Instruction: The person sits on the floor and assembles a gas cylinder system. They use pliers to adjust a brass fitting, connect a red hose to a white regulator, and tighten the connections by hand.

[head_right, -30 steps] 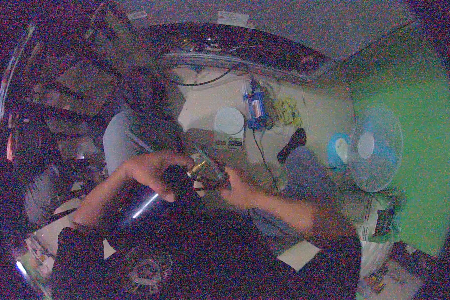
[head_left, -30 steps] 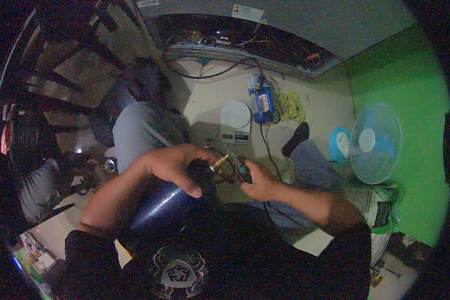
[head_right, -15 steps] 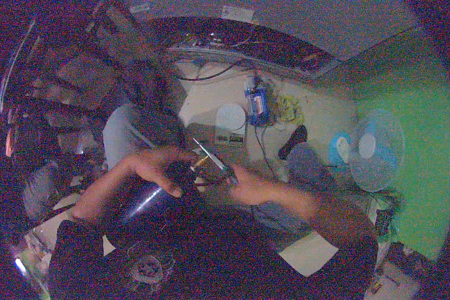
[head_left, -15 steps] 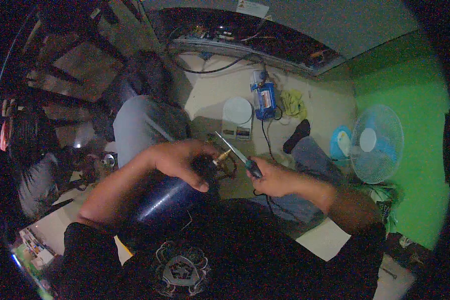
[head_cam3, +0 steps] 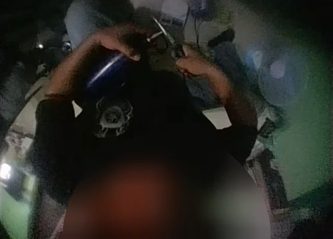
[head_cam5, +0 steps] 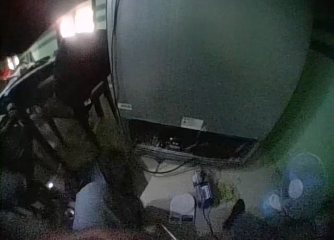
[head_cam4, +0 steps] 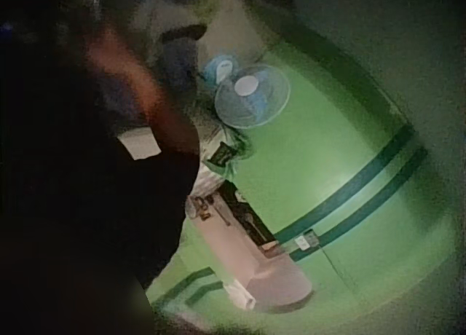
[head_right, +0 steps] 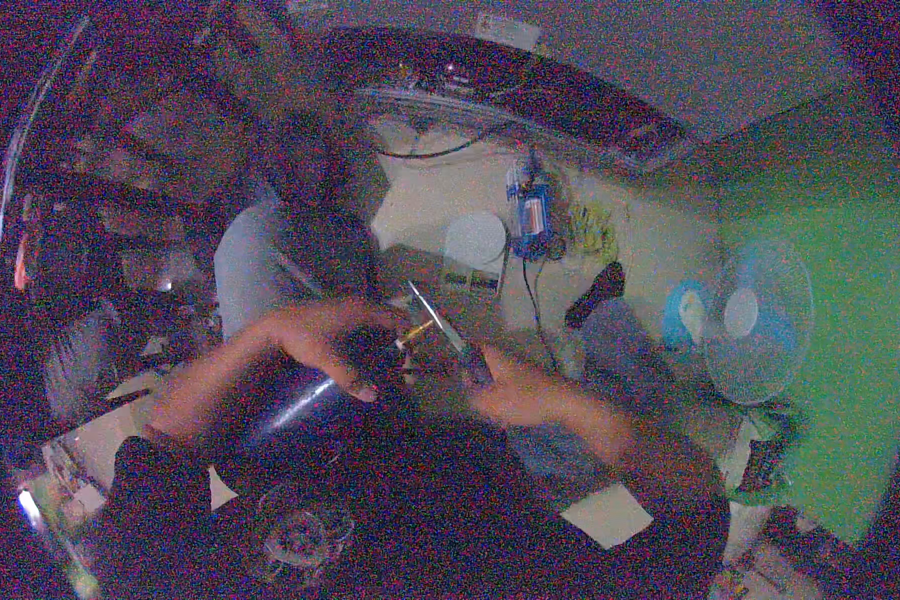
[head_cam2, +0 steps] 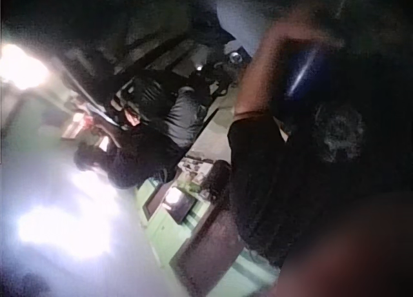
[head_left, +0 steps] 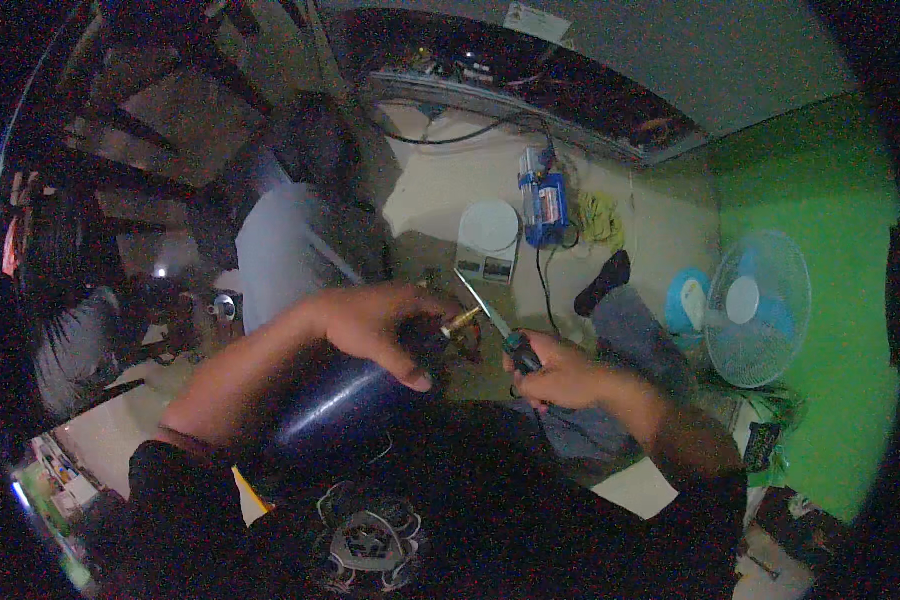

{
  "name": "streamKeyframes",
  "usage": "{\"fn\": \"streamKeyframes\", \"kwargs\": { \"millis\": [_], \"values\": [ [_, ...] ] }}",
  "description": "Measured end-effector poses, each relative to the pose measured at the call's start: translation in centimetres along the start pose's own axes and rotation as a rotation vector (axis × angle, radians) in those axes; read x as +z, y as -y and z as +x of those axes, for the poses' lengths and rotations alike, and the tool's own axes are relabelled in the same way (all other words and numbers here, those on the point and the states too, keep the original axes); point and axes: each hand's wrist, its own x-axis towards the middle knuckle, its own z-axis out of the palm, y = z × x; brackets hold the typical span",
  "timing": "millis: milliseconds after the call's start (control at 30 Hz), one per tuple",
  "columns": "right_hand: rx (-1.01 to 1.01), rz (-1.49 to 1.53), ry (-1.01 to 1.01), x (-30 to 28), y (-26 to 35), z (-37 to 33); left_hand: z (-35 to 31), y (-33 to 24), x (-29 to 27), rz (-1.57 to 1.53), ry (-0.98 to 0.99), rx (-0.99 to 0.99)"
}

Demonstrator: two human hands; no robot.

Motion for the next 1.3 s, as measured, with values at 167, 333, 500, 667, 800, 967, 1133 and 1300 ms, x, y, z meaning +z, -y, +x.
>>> {"fn": "streamKeyframes", "kwargs": {
  "millis": [167, 333, 500, 667, 800, 967, 1133, 1300],
  "values": [
    [-0.192, -0.257, -0.207, 0.7, -1.8, 2.3, 0.3, 0.0, -0.4, -0.019, 0.075, -0.017],
    [-0.698, -0.237, -0.448, 2.1, -4.8, 8.4, 0.1, 0.6, -0.4, 0.069, 0.065, -0.055],
    [-0.331, -0.1, -0.22, 0.8, -1.3, 3.8, -0.3, 0.3, -0.7, 0.035, 0.006, -0.052],
    [0.195, 0.241, 0.078, 0.0, 2.1, -1.5, 0.8, 0.2, 0.3, 0.0, 0.025, 0.06],
    [-0.131, -0.146, -0.203, 1.3, -0.8, 1.8, 0.6, 0.5, 0.2, -0.025, 0.048, 0.008],
    [-0.671, -0.116, -0.378, 2.4, -6.6, 8.1, 0.0, 0.6, 0.0, -0.058, 0.038, 0.088],
    [-0.889, -0.275, -0.473, 1.4, -5.6, 10.2, 0.1, 0.7, -0.2, -0.075, 0.056, 0.06],
    [-0.374, -0.055, -0.144, 1.0, -0.1, 2.6, -0.2, 0.5, 0.1, 0.04, -0.003, -0.027]
  ]
}}
